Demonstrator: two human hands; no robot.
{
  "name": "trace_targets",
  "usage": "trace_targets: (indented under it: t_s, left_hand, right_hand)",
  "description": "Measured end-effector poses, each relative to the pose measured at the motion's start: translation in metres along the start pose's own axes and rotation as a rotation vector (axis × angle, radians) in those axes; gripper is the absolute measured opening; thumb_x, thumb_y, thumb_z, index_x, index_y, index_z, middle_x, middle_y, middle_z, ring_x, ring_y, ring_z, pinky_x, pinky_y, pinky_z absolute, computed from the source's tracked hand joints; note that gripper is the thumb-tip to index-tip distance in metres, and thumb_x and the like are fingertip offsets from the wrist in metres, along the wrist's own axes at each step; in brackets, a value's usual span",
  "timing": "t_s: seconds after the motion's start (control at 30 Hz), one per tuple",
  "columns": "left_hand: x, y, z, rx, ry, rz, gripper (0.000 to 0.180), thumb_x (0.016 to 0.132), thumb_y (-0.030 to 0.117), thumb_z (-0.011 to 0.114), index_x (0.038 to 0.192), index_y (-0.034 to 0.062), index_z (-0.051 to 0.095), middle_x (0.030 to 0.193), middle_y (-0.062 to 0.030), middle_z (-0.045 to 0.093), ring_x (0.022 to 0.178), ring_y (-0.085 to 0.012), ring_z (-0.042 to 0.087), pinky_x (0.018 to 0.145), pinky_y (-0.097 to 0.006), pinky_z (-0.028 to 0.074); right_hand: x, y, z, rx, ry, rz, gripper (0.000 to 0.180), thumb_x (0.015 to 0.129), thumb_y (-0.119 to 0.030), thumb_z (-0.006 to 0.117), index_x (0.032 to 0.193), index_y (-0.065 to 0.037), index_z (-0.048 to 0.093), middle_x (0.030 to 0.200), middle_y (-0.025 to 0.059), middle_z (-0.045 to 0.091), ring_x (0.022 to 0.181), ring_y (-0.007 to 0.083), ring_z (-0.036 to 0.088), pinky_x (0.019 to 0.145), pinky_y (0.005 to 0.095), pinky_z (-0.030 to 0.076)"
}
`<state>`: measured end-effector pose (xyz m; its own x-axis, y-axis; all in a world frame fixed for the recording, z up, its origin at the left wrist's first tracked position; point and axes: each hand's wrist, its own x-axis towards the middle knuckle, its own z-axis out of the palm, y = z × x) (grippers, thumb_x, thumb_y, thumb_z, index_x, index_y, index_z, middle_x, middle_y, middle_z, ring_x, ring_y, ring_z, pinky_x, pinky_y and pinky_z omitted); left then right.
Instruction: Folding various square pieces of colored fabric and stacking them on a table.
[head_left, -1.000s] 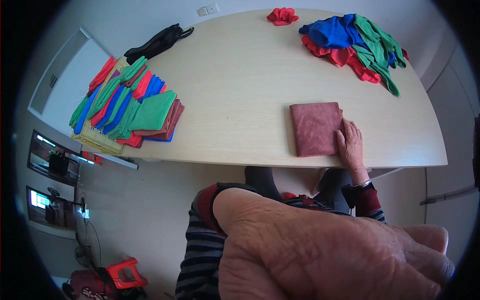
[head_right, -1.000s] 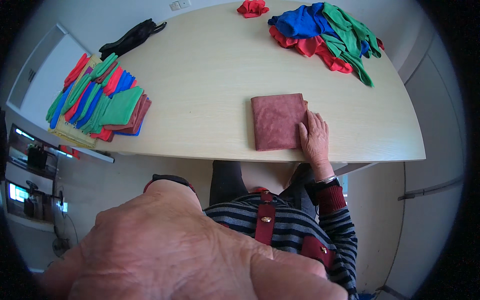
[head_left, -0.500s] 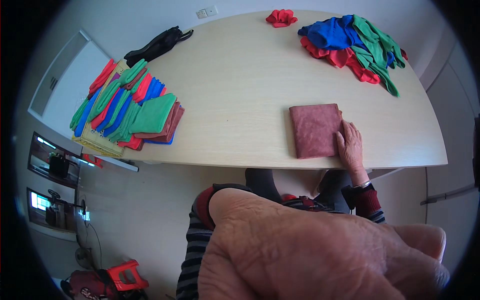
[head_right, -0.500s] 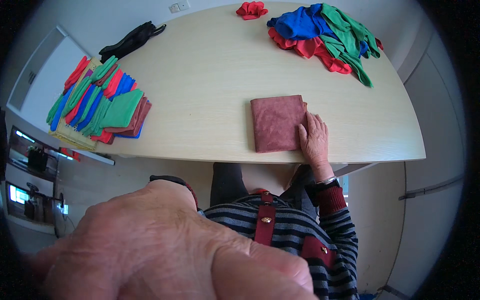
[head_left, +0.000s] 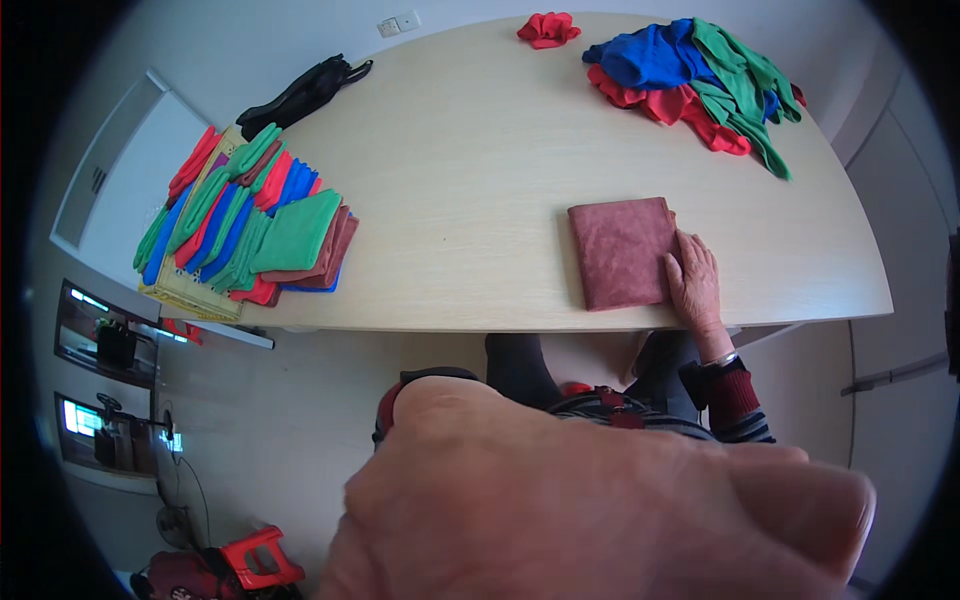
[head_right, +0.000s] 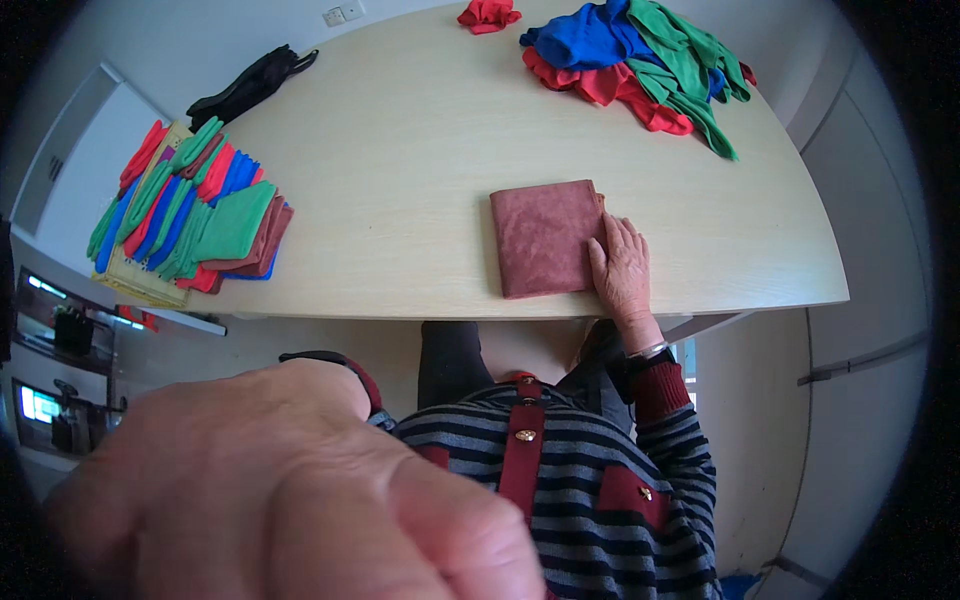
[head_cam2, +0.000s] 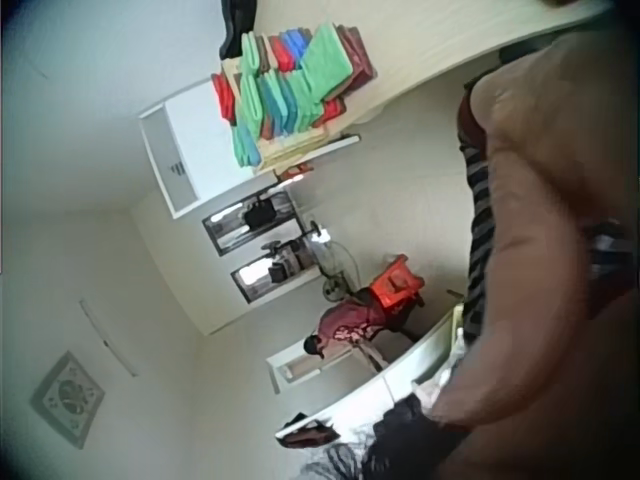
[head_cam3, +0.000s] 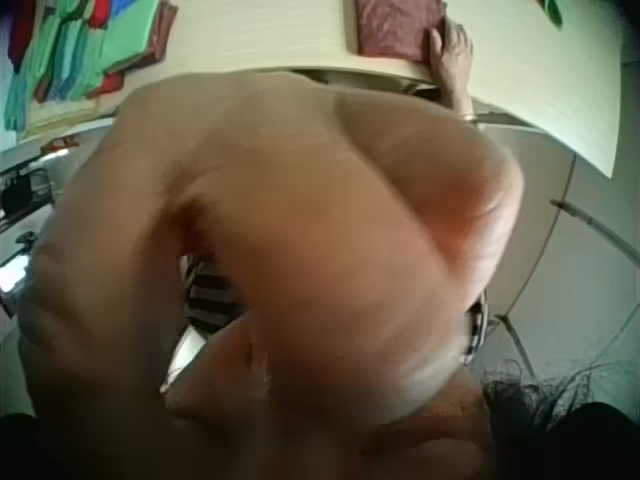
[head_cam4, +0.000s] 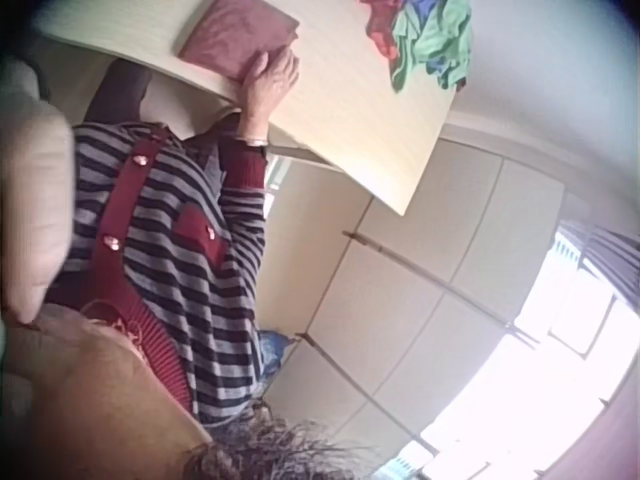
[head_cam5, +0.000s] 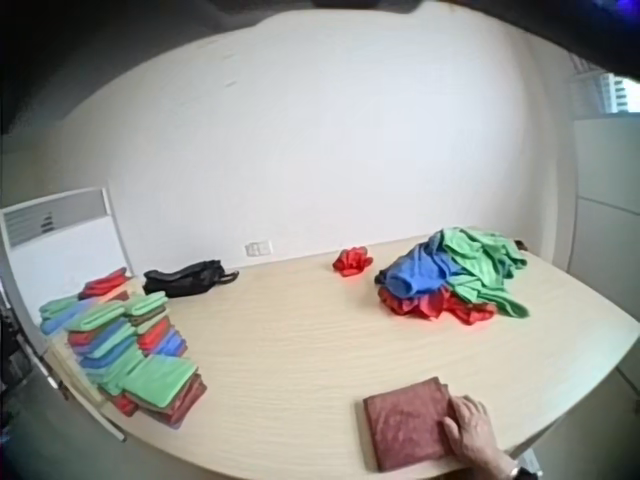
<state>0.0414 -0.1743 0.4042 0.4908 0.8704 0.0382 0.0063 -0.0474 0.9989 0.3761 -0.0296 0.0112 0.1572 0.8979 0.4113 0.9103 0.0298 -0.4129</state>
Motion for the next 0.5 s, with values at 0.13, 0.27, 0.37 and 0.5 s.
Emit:
trace_targets:
  t_s: [0.13, 0.27, 0.37, 0.5]
  left_hand:
    - [0.071, 0.01, 0.034, 0.021, 0.019, -0.053, 0.031, 0.102, 0.028, 0.055, 0.131, 0.0188, 0.059, 0.08, 0.0028, 0.056, 0.075, -0.0121, 0.053, 0.081, -0.027, 0.048]
    - [0.055, 0.016, 0.03, 0.045, 0.021, -0.107, 0.032, 0.102, 0.028, 0.055, 0.132, 0.0201, 0.058, 0.079, 0.0035, 0.055, 0.074, -0.0118, 0.053, 0.081, -0.027, 0.048]
    - [0.016, 0.01, 0.015, 0.055, -0.033, -0.144, 0.032, 0.102, 0.028, 0.055, 0.133, 0.0211, 0.058, 0.078, 0.0041, 0.055, 0.073, -0.0116, 0.052, 0.082, -0.027, 0.048]
    - [0.027, -0.049, -0.017, -0.075, -0.395, 0.542, 0.032, 0.1, 0.028, 0.058, 0.132, 0.0223, 0.06, 0.076, 0.0054, 0.053, 0.074, -0.0113, 0.051, 0.079, -0.029, 0.05]
  right_hand:
    - [0.004, -0.007, 0.003, 0.007, 0.0, -0.017, 0.054, 0.101, -0.035, 0.05, 0.143, -0.002, 0.047, 0.141, 0.0195, 0.054, 0.138, 0.0368, 0.042, 0.118, 0.0473, 0.027]
    - [0.006, -0.013, 0.003, 0.012, -0.002, -0.011, 0.054, 0.101, -0.035, 0.05, 0.143, -0.002, 0.047, 0.141, 0.0195, 0.053, 0.138, 0.0371, 0.042, 0.118, 0.0469, 0.027]
    - [0.003, -0.002, -0.004, -0.014, 0.025, 0.017, 0.052, 0.101, -0.034, 0.05, 0.142, -0.002, 0.048, 0.14, 0.0198, 0.054, 0.138, 0.0378, 0.042, 0.118, 0.045, 0.029]
    - [0.005, -0.017, -0.008, 0.029, 0.017, 0.001, 0.053, 0.1, -0.035, 0.05, 0.142, -0.002, 0.048, 0.14, 0.0208, 0.054, 0.138, 0.0381, 0.042, 0.118, 0.0456, 0.028]
